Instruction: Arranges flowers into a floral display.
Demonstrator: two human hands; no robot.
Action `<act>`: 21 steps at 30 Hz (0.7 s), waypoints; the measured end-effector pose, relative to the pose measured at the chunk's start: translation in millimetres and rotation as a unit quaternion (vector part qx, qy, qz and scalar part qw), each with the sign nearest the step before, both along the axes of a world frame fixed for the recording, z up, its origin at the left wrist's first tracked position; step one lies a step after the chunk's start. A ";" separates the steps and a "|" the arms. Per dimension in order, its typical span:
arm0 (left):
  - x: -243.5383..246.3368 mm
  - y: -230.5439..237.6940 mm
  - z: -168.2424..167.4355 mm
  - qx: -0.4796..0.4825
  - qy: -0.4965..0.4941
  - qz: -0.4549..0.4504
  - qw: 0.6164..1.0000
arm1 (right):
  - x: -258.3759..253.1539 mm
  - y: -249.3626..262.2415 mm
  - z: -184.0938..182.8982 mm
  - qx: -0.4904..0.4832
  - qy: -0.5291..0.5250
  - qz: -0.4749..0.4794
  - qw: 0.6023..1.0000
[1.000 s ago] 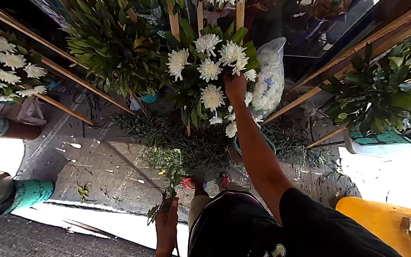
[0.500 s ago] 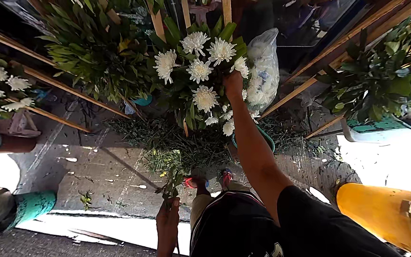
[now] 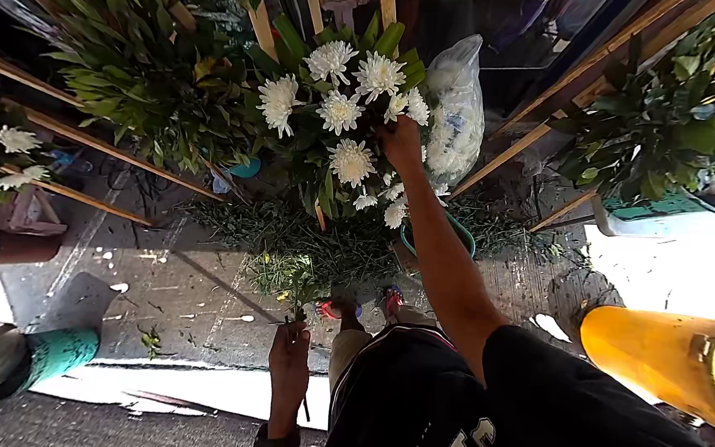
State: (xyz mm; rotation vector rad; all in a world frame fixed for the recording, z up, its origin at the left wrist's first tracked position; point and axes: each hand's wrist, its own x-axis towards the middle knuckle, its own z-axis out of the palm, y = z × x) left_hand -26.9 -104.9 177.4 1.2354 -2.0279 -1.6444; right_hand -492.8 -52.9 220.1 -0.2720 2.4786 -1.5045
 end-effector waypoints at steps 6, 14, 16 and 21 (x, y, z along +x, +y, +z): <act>-21.8 -51.2 -8.9 -0.237 -0.206 -0.121 0.942 | 128.7 113.2 -70.7 -0.094 -0.020 -0.051 0.994; 107.1 -15.0 -88.6 -0.049 -0.680 -0.299 0.667 | 145.6 233.6 -246.9 0.048 -0.257 -0.197 0.945; 154.9 15.1 -104.2 0.026 -0.680 -0.304 0.667 | 124.2 241.3 -270.6 0.075 -0.256 -0.210 0.941; 123.9 73.5 -39.4 0.230 -0.673 -0.221 0.667 | 74.4 263.4 -294.8 0.209 -0.239 -0.100 0.943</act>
